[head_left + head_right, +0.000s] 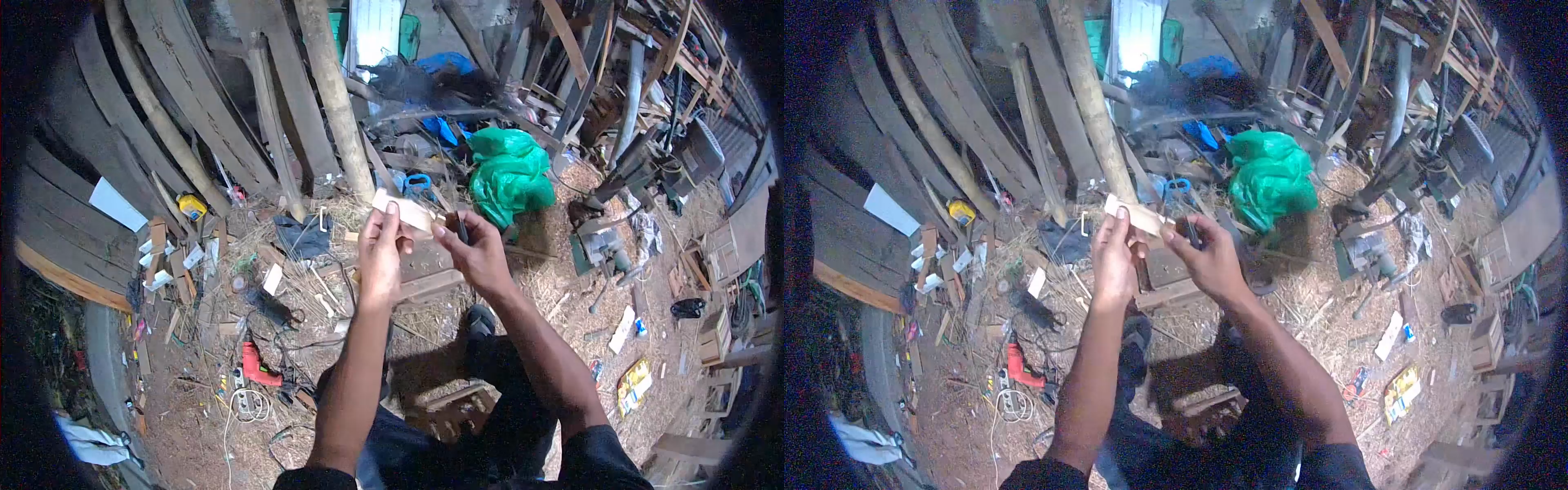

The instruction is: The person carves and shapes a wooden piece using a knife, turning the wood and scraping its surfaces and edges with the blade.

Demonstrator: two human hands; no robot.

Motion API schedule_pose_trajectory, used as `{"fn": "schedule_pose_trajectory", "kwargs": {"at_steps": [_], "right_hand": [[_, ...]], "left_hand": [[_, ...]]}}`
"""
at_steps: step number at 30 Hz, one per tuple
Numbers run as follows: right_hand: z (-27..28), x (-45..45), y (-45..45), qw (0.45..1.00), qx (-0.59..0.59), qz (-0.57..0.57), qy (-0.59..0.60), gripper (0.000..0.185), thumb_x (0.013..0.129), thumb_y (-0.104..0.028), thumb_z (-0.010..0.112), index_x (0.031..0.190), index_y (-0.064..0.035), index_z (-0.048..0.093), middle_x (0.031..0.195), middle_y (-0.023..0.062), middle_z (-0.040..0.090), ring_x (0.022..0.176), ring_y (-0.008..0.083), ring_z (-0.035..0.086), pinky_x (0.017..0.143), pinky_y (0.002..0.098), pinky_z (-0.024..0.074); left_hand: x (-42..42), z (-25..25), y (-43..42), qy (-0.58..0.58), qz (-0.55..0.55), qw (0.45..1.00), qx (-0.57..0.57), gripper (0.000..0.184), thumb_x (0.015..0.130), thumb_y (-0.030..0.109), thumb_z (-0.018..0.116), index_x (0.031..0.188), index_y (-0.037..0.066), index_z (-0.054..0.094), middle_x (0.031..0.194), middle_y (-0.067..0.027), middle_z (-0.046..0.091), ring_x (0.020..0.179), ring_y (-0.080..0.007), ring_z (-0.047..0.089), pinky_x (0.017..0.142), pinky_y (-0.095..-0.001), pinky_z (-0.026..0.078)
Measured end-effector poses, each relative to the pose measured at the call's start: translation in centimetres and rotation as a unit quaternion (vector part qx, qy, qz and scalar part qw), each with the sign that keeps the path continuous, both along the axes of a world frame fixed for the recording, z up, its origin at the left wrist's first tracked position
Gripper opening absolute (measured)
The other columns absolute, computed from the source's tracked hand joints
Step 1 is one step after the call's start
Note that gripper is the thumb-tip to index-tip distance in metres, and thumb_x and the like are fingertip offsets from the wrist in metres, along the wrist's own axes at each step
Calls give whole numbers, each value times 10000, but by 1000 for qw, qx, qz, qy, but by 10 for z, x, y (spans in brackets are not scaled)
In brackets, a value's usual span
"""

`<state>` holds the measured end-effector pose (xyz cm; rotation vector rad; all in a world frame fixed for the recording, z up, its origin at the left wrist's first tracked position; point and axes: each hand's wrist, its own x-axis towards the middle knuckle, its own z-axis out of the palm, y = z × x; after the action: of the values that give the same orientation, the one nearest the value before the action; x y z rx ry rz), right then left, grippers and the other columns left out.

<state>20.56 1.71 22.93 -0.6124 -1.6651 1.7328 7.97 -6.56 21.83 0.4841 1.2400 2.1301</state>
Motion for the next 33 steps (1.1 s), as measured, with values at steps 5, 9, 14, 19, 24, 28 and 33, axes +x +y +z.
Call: {"fn": "schedule_pose_trajectory", "kwargs": {"at_steps": [5, 9, 14, 19, 24, 28, 33], "right_hand": [[0, -7, -4, 1000, -7, -1, 5, 169, 893, -215, 683, 893, -58, 622, 657, -64, 511, 525, 23, 401, 474, 214, 281], [2, -2, -3, 998, -35, 23, -47, 189, 916, -205, 647, 925, -17, 656, 798, -11, 627, 732, 53, 524, 662, 229, 420], [5, -1, -8, 999, -1, 34, -35, 194, 936, -202, 620, 895, -18, 661, 763, -17, 628, 698, 36, 511, 629, 220, 400], [-5, 0, -13, 996, 41, 68, -41, 187, 953, -220, 598, 958, -37, 636, 692, -56, 572, 510, 0, 368, 448, 199, 257], [1, 3, -17, 993, 71, 82, -44, 256, 981, -193, 537, 1134, -9, 628, 733, -40, 587, 583, 10, 431, 516, 195, 331], [-3, 8, -18, 967, 240, 81, -29, 312, 930, -118, 557, 1215, 5, 589, 825, 110, 661, 754, 195, 630, 763, 333, 489], [7, 16, -17, 913, 353, 167, -120, 401, 890, -63, 563, 1291, -57, 552, 919, 206, 653, 794, 298, 666, 784, 422, 505]], "left_hand": [[-10, -5, -3, 5, -9, 1000, 8, 269, 969, 314, 552, 872, 71, 614, 743, 0, 603, 652, -74, 535, 623, -234, 418], [-8, -3, -6, -35, -11, 998, 46, 206, 962, 231, 571, 933, 35, 626, 743, -4, 616, 657, -72, 550, 617, -216, 424], [-3, -10, -13, 14, -24, 999, 45, 189, 955, 189, 580, 1040, 22, 606, 813, 1, 623, 698, -64, 563, 621, -220, 441], [-6, -12, -16, -10, 11, 998, 55, 266, 952, 162, 579, 1172, 14, 560, 953, 0, 632, 806, -64, 588, 659, -231, 476], [-10, -2, -20, -54, 60, 995, 56, 458, 984, 168, 510, 1410, 40, 403, 1089, -69, 618, 843, -116, 607, 693, -278, 508], [-10, 5, -27, -67, 42, 997, 24, 371, 986, 85, 420, 1353, 54, 463, 862, -12, 613, 604, -67, 537, 495, -214, 419], [-14, 7, -31, -29, 11, 1000, 2, 371, 989, 64, 334, 1324, 64, 493, 687, 9, 512, 448, -43, 378, 373, -198, 290]]}}
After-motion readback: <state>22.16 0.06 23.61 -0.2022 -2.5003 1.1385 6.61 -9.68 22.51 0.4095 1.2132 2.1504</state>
